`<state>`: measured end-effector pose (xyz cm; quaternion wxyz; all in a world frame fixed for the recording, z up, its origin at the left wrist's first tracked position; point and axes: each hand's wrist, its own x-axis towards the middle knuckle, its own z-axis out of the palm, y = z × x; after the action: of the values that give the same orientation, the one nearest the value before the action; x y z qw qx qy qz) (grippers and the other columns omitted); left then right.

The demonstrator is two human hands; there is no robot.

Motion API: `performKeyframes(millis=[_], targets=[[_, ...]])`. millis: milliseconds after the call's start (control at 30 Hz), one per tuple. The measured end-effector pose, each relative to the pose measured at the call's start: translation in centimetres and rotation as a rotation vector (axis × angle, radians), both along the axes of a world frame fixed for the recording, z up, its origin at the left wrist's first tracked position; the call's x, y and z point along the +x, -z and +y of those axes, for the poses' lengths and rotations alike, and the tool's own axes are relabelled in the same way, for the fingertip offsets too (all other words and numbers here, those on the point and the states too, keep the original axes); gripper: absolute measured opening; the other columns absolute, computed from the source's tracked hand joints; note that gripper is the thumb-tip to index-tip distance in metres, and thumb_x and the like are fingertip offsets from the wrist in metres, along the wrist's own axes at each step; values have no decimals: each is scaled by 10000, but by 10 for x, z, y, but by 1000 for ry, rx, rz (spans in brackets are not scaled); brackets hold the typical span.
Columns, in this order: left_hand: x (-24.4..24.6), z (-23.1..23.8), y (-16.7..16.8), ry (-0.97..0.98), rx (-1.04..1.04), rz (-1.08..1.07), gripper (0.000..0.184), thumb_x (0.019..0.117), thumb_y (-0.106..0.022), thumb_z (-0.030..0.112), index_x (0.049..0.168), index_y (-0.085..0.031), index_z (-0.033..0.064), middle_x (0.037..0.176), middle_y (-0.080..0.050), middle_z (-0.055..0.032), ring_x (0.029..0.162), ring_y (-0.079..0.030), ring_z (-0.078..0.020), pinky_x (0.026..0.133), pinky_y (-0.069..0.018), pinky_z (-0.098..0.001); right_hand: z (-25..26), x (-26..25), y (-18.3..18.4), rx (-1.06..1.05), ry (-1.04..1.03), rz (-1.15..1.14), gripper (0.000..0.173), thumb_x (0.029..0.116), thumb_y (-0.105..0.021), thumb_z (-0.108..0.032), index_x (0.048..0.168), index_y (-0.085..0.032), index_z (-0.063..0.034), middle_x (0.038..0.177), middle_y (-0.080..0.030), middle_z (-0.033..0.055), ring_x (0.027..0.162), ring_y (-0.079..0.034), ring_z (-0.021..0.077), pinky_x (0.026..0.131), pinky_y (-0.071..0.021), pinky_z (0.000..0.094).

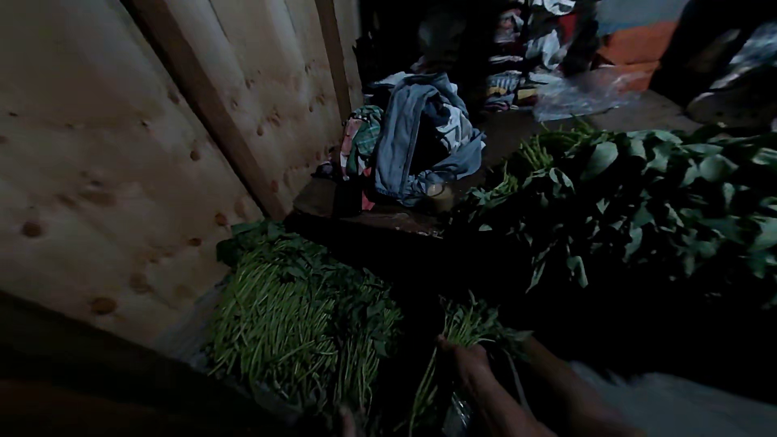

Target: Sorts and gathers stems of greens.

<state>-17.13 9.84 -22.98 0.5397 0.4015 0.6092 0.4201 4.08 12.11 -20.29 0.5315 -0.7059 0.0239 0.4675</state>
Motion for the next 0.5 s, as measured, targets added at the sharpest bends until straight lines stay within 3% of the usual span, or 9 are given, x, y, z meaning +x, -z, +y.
performKeyframes(millis=[33,67,100,167,300,333,400,433,500], targets=[[-6,-1,-2,106,16,154,428,1111,-363,265,1212,-578,-91,1010,-603,-108,838,-570,-112,760,-501,-281,-1,-2,0,11,-48,2,474,936,-762,-153,1308,-540,41,1068,-668,193,892,-680,256,787,-578,435],[-11,-1,-3,235,46,238,408,1082,-453,215,1269,-613,-109,1294,-597,-230,1164,-587,-245,1008,-484,-383,-1,-6,-1,15,-105,14,484,933,-767,-155,1314,-539,37,1076,-669,189,909,-681,252,797,-579,428],[-10,0,-3,341,75,290,394,1057,-528,201,1285,-634,-103,1470,-481,-295,1351,-496,-347,1129,-417,-443,-2,-11,-3,19,-166,31,496,932,-769,-160,1324,-532,30,1090,-667,185,931,-681,250,814,-577,425],[1,2,-2,468,125,337,370,1017,-607,218,1248,-686,-61,1558,-370,-321,1438,-401,-414,1177,-369,-473,-4,-21,-3,77,-245,72,477,933,-763,-146,1321,-535,15,1074,-677,163,920,-691,225,807,-588,399],[22,6,-4,556,157,334,270,961,-686,141,1122,-737,-69,1428,-551,-277,1337,-541,-353,1115,-452,-442,-9,-26,-5,214,-307,147,328,944,-727,-71,1240,-598,-16,1029,-689,119,884,-694,187,794,-597,357],[23,6,-3,527,163,303,248,949,-689,108,1096,-731,-88,1343,-613,-271,1262,-597,-331,1071,-488,-431,-10,-25,-6,228,-302,163,309,947,-716,-51,1230,-598,-12,1014,-687,116,867,-693,186,784,-597,352],[20,5,-5,436,151,249,211,953,-672,70,1078,-705,-97,1067,-709,-213,971,-690,-237,892,-561,-387,-10,-22,-4,232,-290,168,285,949,-709,-37,1211,-601,-3,972,-688,105,816,-693,177,742,-602,335],[17,6,-6,392,143,230,203,956,-666,65,1075,-690,-97,958,-712,-187,837,-693,-203,795,-582,-369,-10,-21,-3,212,-284,159,289,948,-715,-43,1212,-603,-5,963,-691,102,804,-694,172,728,-601,328],[7,8,-12,313,155,243,211,949,-679,58,1088,-679,-101,894,-698,-163,748,-659,-156,731,-572,-332,-10,-20,-3,159,-289,143,341,946,-724,-65,1258,-595,-17,998,-688,103,828,-688,170,744,-591,337]])
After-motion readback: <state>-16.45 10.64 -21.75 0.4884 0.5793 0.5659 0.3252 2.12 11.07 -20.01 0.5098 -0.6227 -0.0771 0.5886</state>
